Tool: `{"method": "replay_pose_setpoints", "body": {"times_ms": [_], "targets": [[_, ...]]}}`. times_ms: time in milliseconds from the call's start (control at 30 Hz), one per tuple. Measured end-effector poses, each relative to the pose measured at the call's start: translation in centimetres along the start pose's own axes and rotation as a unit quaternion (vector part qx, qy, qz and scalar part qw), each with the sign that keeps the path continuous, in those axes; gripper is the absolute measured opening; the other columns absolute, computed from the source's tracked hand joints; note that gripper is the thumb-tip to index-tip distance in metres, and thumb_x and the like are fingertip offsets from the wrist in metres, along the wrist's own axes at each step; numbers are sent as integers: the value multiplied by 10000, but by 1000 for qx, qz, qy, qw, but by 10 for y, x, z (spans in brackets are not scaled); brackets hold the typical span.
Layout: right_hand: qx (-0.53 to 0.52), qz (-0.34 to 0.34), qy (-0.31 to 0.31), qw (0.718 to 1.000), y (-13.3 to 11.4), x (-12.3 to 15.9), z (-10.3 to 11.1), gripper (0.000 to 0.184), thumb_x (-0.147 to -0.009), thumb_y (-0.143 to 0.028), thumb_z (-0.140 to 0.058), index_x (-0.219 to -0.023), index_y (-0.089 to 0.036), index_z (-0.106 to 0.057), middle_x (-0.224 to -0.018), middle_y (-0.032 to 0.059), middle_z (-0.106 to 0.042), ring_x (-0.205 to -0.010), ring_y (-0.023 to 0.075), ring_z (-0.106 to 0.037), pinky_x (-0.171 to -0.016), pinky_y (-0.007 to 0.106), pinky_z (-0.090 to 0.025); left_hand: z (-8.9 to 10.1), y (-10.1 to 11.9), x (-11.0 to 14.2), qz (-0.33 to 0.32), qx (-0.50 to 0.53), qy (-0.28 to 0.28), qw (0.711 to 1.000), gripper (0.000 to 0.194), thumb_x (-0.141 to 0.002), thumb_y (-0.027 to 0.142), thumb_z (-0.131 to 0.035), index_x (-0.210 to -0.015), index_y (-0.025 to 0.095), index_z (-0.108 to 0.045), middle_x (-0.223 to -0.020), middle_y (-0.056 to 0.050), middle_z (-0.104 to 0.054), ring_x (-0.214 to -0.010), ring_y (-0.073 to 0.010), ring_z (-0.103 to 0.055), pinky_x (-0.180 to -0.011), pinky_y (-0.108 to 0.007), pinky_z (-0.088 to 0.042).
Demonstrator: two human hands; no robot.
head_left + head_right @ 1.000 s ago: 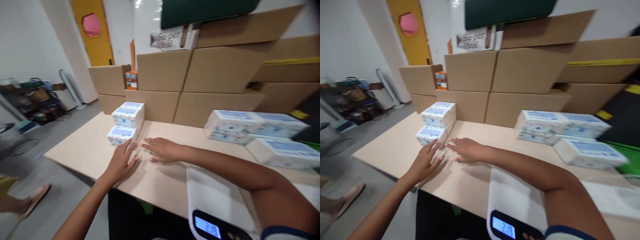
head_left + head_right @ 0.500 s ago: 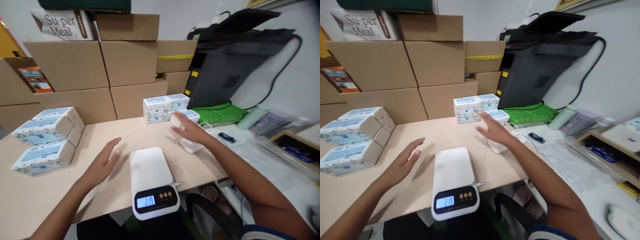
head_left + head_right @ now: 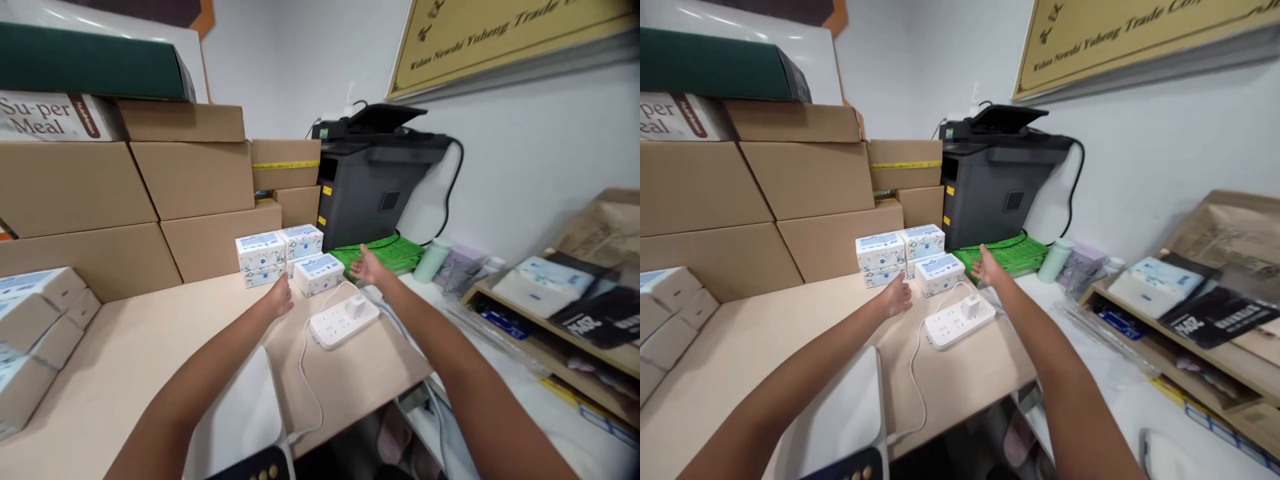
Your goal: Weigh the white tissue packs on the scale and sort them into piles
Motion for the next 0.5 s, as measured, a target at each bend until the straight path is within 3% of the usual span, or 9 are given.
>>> {"method": "replay_pose_setpoints", "body": {"times_ms": [100,200,267,367,500], "targets": [[24,10,-47,999,-8,-2,-20,1075,-917,-873,-18,-1521,-179,-573,-1445,282,-674,-1323,418,-678,-1070,757,-508,-24,11,-18,21,49,36,998,518,-1021,480,-668,-1446,192,-600,-1511,-137,-607,-1333,-310,-631,-1127,-583,-527],[30,32,-112,993,-25,8,-36,1018,-942,-848,-87,-1518,-178,-594,-1407,221,-730,-1316,382,-700,-1147,676,-499,-53,28,-9,22,83,14,996,495,-1087,482,-491,-1448,163,-604,-1460,-162,-667,-1327,-317,-668,-1105,-531,-556],[28,54,-143,988,-43,24,-40,915,-989,-782,-135,-1551,-202,-567,-1452,168,-720,-1382,352,-663,-1219,635,-447,-61,43,13,9,98,-11,995,505,-1099,427,-393,-1459,141,-603,-1421,-168,-711,-1330,-324,-685,-1100,-503,-569],[4,124,-173,977,-75,71,-37,847,-1016,-763,-164,-1655,-273,-426,-1657,73,-554,-1561,299,-492,-1328,571,-305,-42,63,68,-58,121,-28,991,486,-1074,396,-435,-1482,194,-604,-1417,-87,-743,-1383,-297,-658,-1167,-469,-534],[-27,240,-264,934,-107,167,-46,1099,-883,-939,-432,-1746,-301,-196,-1826,4,-217,-1699,299,-193,-1382,499,-173,17,68,167,-198,37,-67,977,497,-1069,378,-442,-1521,246,-601,-1480,-29,-713,-1521,-315,-534,-1269,-531,-434]]}}
Point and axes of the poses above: each hand's wrist, its own x-axis away from the middle knuckle, its own z-axis out of the back of the hand, y = z × x, the point moved 5 cm from there along -x, towards the middle knuckle
